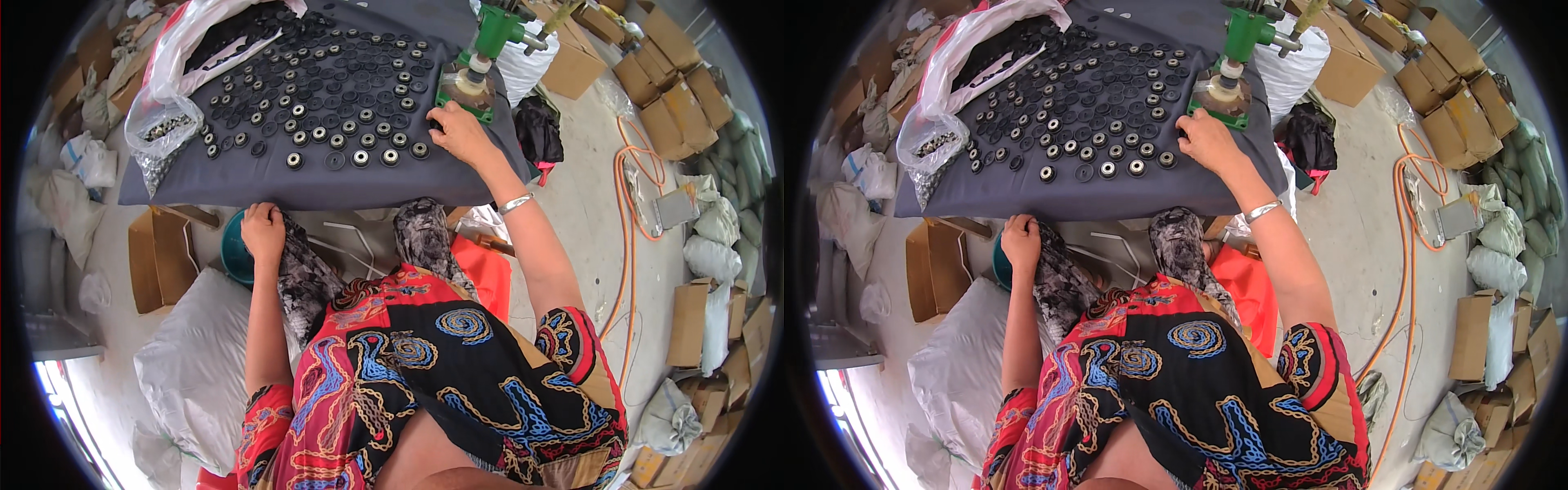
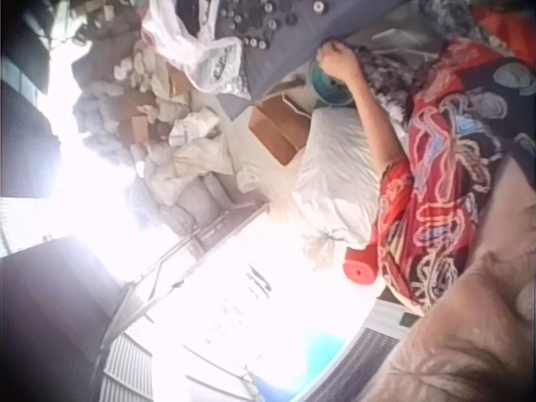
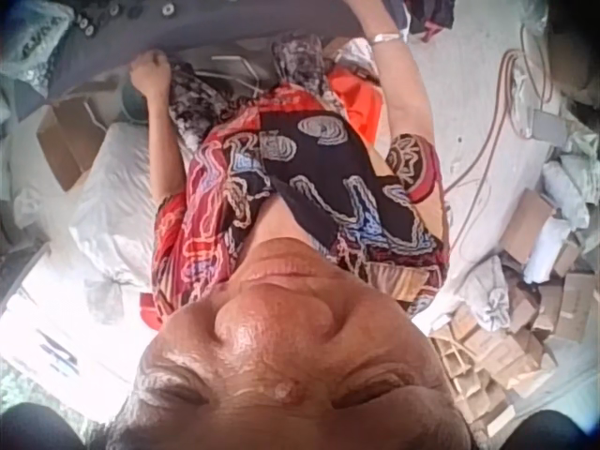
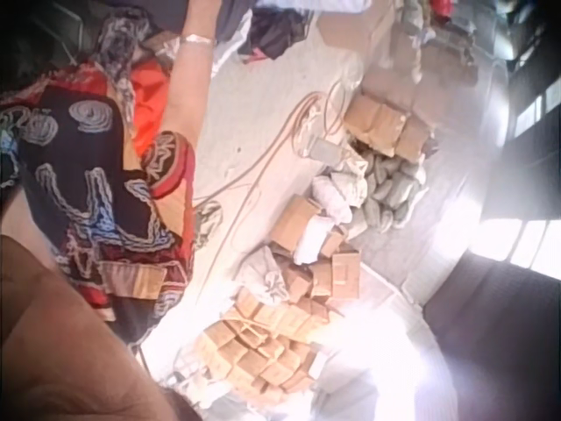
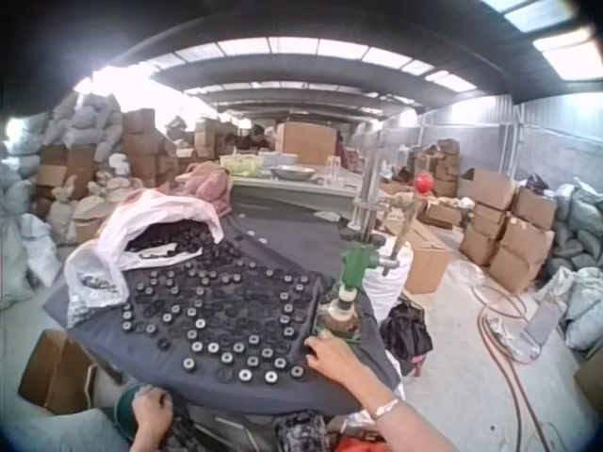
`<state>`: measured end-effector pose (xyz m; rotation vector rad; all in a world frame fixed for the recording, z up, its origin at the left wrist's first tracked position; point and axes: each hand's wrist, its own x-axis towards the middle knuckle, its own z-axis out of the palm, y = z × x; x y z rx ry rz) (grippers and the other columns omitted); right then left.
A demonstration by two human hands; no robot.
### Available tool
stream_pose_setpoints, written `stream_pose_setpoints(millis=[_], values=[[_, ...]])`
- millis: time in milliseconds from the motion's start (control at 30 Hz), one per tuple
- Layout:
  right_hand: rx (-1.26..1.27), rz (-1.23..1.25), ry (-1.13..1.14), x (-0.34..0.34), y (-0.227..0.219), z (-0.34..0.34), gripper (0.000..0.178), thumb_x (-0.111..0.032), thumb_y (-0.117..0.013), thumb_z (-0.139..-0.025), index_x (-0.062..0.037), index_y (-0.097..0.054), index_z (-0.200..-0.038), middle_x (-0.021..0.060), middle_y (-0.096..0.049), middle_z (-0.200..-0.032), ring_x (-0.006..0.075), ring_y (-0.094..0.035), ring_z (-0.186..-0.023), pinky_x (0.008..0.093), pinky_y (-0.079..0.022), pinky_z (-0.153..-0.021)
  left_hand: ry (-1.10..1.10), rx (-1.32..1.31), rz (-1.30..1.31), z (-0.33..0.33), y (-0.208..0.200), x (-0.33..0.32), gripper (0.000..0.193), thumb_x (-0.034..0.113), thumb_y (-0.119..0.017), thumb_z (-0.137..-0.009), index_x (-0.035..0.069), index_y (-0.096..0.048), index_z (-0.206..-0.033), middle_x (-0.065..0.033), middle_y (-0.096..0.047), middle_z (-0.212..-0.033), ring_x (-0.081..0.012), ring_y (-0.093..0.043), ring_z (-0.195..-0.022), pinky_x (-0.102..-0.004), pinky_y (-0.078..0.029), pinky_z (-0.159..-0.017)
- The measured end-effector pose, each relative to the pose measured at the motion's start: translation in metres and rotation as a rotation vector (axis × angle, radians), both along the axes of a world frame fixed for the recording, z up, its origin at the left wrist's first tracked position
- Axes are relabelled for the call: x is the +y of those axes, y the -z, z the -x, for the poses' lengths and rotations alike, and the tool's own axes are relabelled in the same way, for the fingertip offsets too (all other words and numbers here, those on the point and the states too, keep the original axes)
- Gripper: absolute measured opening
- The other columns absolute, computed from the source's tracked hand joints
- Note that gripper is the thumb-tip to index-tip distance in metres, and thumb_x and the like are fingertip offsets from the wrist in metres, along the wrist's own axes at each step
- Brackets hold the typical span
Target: The person sits at a workbench and assembles small metal and black plastic components by hand. They pick up individual parts, fit them together, and occasionally use a green manual press to secure the assembly. The finished units are placed on the table surface.
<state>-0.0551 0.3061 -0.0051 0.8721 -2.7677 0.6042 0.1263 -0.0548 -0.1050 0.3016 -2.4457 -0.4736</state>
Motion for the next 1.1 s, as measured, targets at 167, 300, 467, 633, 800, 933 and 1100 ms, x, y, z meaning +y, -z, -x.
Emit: stream_pose_setpoints(millis=[167, 300, 467, 633, 800, 933, 1100], values=[[0.028, 0.231, 0.066, 0.003, -0.009, -0.02, 0.029, -0.012, -0.067, -0.076, -0.0039, -0.06, -0.103, 0.0143, -0.055, -0.092, 0.031, -0.059, -0.083, 0.0395, -0.047, -0.075, 0.017, 0.075, -0.123, -0.006, 0.0, -0.006, 0.01, 0.011, -0.062, -0.082, 0.002, -0.066, -0.084, -0.0117, -0.063, -0.08, -0.0303, -0.061, -0.076, -0.0382, -0.048, -0.069], [0.061, 0.414, 0.11, 0.01, 0.003, -0.04, 0.029, -0.013, -0.072, -0.071, -0.0041, -0.057, -0.094, 0.0111, -0.056, -0.089, 0.0304, -0.058, -0.08, 0.0403, -0.046, -0.072, 0.088, 0.19, -0.221, -0.006, -0.017, 0.013, 0.008, 0.006, -0.061, -0.085, 0.002, -0.066, -0.088, -0.0117, -0.064, -0.081, -0.0269, -0.063, -0.073, -0.0332, -0.048, -0.069], [0.199, 0.238, 0.158, 0.021, 0.02, -0.057, 0.028, -0.014, -0.074, -0.068, -0.0065, -0.058, -0.09, 0.0077, -0.058, -0.087, 0.0291, -0.057, -0.086, 0.041, -0.042, -0.077, 0.326, 0.295, -0.255, 0.007, -0.063, 0.071, 0.009, 0.0, -0.061, -0.083, 0.0, -0.066, -0.091, -0.0121, -0.066, -0.088, -0.026, -0.064, -0.079, -0.0311, -0.049, -0.073], [0.154, 0.473, 0.103, 0.008, 0.016, -0.058, 0.029, -0.015, -0.073, -0.07, -0.0073, -0.062, -0.095, 0.0072, -0.062, -0.095, 0.027, -0.058, -0.092, 0.0385, -0.042, -0.082, 0.515, 0.339, -0.296, 0.032, -0.089, 0.109, 0.011, -0.001, -0.061, -0.082, 0.0, -0.066, -0.092, -0.011, -0.066, -0.09, -0.0257, -0.063, -0.082, -0.0322, -0.048, -0.076], [0.14, 0.493, 0.014, -0.015, 0.016, -0.061, 0.032, -0.015, -0.072, -0.073, -0.0088, -0.067, -0.104, 0.0058, -0.063, -0.1, 0.0247, -0.058, -0.096, 0.0386, -0.041, -0.084, 0.554, 0.334, -0.294, 0.037, -0.093, 0.12, 0.011, -0.001, -0.062, -0.081, 0.001, -0.066, -0.091, -0.0108, -0.066, -0.089, -0.0258, -0.063, -0.082, -0.0325, -0.049, -0.075], [0.183, 0.403, -0.011, -0.016, 0.027, -0.059, 0.032, -0.014, -0.072, -0.074, -0.0086, -0.068, -0.105, 0.0049, -0.062, -0.099, 0.0232, -0.058, -0.095, 0.0392, -0.041, -0.084, 0.527, 0.326, -0.308, 0.035, -0.089, 0.116, 0.011, -0.001, -0.062, -0.081, 0.001, -0.066, -0.091, -0.0111, -0.066, -0.089, -0.0261, -0.063, -0.082, -0.0326, -0.049, -0.075], [0.338, 0.297, -0.024, -0.023, 0.029, -0.062, 0.031, -0.012, -0.072, -0.074, -0.0079, -0.068, -0.104, 0.007, -0.061, -0.1, 0.0248, -0.058, -0.095, 0.0396, -0.041, -0.084, 0.537, 0.288, -0.354, 0.035, -0.084, 0.119, 0.01, -0.001, -0.062, -0.081, 0.0, -0.066, -0.09, -0.0114, -0.066, -0.089, -0.0261, -0.063, -0.082, -0.0324, -0.049, -0.074]])
